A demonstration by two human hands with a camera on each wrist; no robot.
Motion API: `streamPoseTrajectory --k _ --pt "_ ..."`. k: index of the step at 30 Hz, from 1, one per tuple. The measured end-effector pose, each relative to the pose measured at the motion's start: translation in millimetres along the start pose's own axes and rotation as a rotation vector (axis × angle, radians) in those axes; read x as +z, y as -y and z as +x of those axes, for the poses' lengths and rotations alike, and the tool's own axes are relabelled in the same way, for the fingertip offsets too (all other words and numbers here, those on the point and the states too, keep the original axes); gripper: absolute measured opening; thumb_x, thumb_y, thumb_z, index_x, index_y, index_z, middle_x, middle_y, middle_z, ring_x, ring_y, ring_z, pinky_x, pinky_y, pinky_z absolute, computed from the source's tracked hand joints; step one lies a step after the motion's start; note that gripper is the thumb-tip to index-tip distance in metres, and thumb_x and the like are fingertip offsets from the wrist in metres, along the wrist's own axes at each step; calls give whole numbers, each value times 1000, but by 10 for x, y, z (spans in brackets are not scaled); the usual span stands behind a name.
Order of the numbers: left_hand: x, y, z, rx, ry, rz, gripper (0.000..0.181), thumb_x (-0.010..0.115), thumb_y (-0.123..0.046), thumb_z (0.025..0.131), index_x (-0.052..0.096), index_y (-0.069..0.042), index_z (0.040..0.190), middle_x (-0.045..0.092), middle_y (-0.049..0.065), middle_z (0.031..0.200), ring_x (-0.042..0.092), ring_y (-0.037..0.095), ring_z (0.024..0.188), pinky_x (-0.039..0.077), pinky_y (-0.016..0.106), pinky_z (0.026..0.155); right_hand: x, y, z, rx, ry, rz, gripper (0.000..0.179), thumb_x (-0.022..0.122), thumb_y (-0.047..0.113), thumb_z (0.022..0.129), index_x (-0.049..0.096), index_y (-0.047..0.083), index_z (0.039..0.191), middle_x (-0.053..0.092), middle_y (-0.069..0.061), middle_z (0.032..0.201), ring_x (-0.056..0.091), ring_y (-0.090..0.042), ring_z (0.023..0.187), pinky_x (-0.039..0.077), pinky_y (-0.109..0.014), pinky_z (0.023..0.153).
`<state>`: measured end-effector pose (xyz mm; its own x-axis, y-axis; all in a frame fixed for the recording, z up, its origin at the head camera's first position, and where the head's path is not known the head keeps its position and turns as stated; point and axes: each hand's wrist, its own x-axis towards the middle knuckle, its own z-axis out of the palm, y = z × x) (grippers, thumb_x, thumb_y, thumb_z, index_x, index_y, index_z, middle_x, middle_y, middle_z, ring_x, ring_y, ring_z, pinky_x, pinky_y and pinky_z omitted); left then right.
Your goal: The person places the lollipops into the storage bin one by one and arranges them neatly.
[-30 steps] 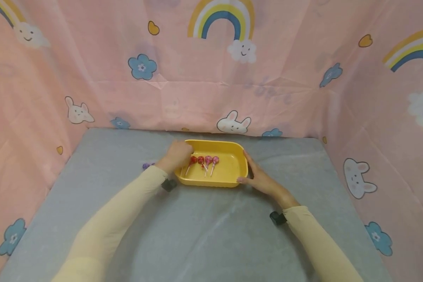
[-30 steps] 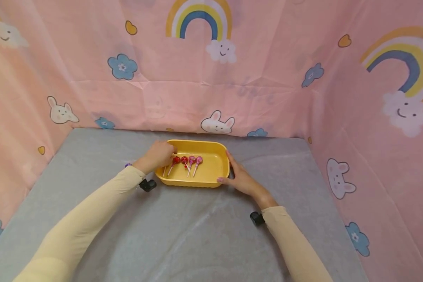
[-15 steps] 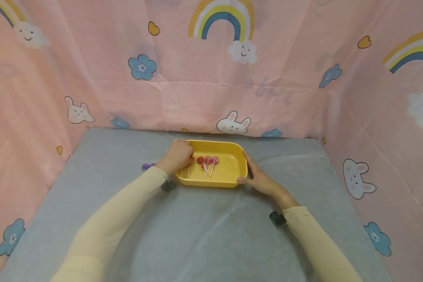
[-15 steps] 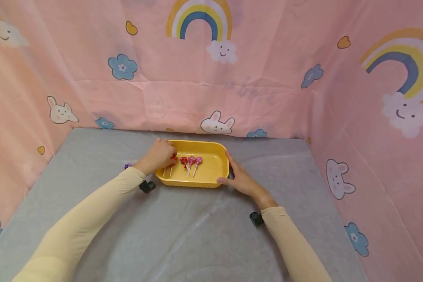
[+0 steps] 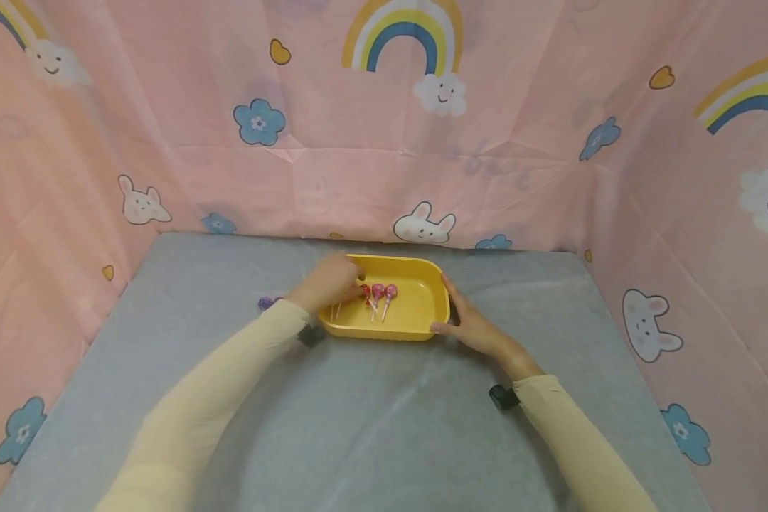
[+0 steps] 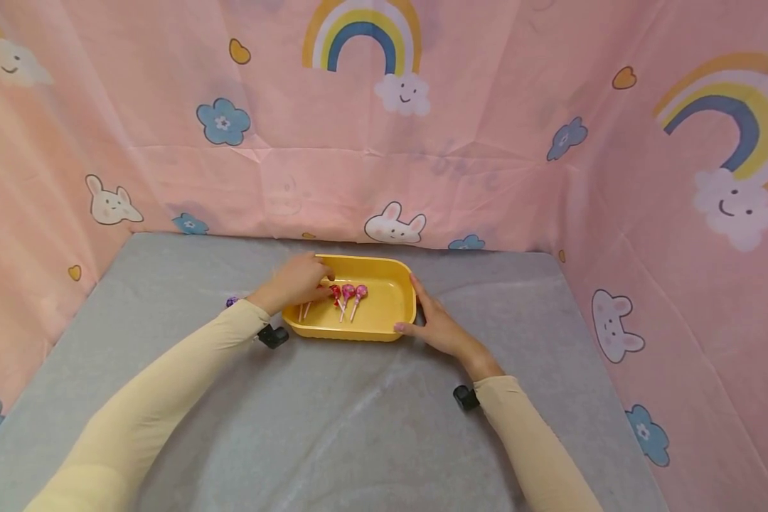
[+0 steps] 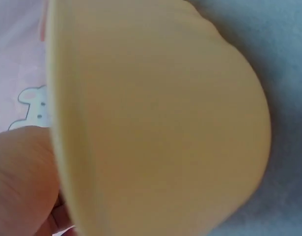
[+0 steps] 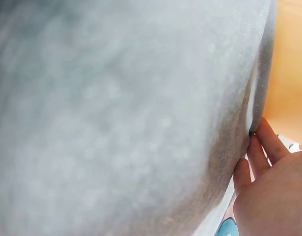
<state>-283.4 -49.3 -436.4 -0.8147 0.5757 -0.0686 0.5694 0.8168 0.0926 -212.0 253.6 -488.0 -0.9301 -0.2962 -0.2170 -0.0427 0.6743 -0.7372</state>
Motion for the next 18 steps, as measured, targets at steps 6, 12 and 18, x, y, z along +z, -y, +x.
streamPoseTrajectory --k 6,12,18 --pt "37 -49 45 22 -5 9 23 72 -36 90 78 -14 94 77 2 95 68 25 94 50 40 97 11 16 -8 -5 8 -6 107 71 50 88 -12 42 156 2 -8 170 8 -36 156 13 -62 123" --pt "23 -43 47 -3 3 -16 16 73 -28 89 78 -14 95 77 2 95 68 27 94 54 41 90 11 13 -6 -16 10 6 105 70 49 89 -12 44 155 1 -7 170 8 -35 156 14 -61 123" --pt "-38 -18 8 -9 42 -51 16 70 -18 91 76 -10 104 77 6 104 66 28 98 53 42 94 2 8 -9 -18 9 -4 105 70 49 89 -12 45 155 2 -8 170 8 -37 156 14 -62 123"
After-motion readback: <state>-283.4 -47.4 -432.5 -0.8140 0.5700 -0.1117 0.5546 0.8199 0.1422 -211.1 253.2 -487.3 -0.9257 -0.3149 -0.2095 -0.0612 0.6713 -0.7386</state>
